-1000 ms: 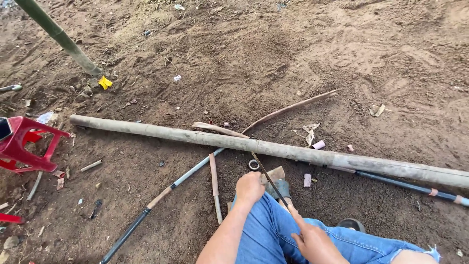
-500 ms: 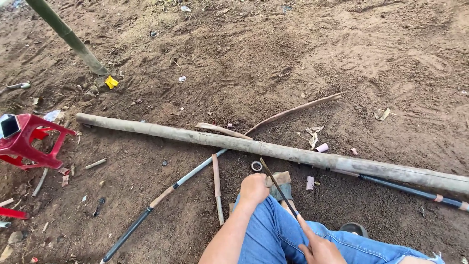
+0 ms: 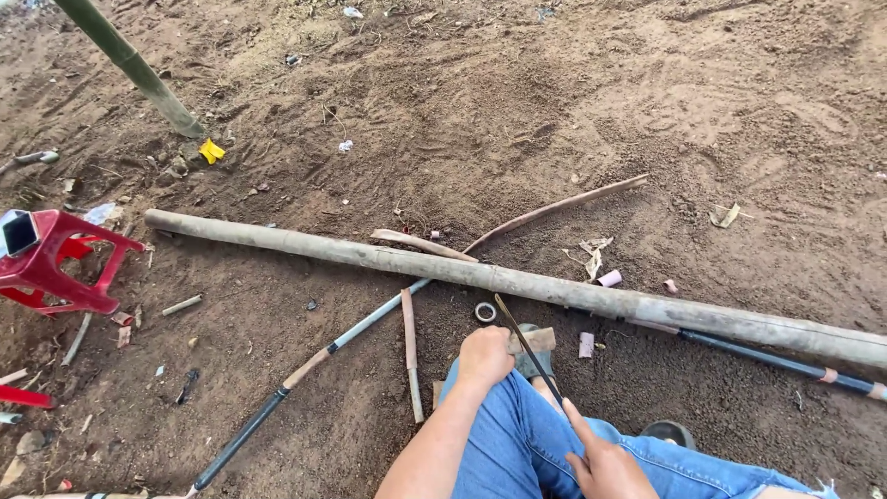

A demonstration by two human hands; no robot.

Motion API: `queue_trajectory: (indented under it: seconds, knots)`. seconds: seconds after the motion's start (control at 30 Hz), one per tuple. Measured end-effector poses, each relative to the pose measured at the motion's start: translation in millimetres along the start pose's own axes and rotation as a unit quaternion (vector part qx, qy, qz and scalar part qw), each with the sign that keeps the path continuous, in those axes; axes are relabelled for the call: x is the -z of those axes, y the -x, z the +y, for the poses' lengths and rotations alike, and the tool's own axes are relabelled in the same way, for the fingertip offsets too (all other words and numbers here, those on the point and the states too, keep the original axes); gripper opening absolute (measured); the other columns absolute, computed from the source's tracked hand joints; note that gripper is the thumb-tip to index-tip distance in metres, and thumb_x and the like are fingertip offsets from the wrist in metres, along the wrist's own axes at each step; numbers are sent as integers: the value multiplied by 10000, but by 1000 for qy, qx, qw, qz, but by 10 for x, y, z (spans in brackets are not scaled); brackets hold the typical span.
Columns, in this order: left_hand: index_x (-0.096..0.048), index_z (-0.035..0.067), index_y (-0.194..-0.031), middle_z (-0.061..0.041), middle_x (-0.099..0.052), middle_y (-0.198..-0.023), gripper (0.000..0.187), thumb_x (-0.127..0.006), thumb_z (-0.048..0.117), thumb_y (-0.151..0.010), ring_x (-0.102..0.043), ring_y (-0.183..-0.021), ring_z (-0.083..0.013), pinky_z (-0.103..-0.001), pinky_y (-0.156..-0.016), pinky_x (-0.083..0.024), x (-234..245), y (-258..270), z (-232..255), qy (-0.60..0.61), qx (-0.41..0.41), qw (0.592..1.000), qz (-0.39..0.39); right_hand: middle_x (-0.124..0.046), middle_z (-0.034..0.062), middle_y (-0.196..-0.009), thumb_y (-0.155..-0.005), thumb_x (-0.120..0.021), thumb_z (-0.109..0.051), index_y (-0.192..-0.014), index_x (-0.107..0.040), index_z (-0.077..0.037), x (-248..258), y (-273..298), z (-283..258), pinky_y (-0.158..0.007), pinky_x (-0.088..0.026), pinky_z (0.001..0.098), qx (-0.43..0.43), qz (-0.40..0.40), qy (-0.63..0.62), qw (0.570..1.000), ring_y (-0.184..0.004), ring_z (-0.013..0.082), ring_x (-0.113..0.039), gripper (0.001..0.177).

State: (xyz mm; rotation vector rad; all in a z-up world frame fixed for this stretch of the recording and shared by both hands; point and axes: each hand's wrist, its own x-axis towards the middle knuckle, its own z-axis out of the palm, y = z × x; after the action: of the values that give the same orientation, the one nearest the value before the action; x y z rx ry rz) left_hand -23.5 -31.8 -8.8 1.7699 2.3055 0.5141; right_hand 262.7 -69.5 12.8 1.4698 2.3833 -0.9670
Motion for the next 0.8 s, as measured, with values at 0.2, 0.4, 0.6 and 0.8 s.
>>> queue_trajectory:
  seconds: [0.2, 0.4, 0.6, 0.8]
  knots:
    - [-734, 87, -855, -135, -748, -904, 130, -709, 164, -754, -706, -830, -408, -496, -766, -574, 17, 61, -54, -5, 11, 1000, 19, -829, 120, -1010, -918, -668, -310, -1711, -144, -352, 151, -165, -350, -752, -601, 481, 51, 16, 25, 998, -884, 345, -810, 952]
    - [-729, 76, -827, -147, -747, -893, 110, -699, 129, -736, -703, -825, -413, -495, -772, -574, 41, -17, -56, 17, 33, 999, 9, -808, 55, -776, -906, -744, -341, -1712, -138, -390, -136, -72, 116, -642, -592, 367, 20, -6, 16, 1000, -651, 210, -785, 1009]
    - [-710, 86, -806, -127, -747, -874, 102, -717, 159, -736, -706, -825, -400, -486, -748, -566, 32, 66, -94, 22, -1, 999, 46, -829, 119, -965, -914, -684, -303, -1710, -171, -379, 302, -72, -501, -728, -586, 451, 37, 6, 10, 999, -809, 329, -796, 950]
    - [-712, 73, -839, -161, -740, -884, 122, -725, 174, -773, -706, -804, -420, -502, -761, -577, 95, 2, -183, 24, 46, 998, 17, -825, 127, -1058, -904, -698, -284, -1701, -208, -302, 20, 246, -107, -772, -604, 474, 53, 6, -14, 998, -836, 348, -817, 935]
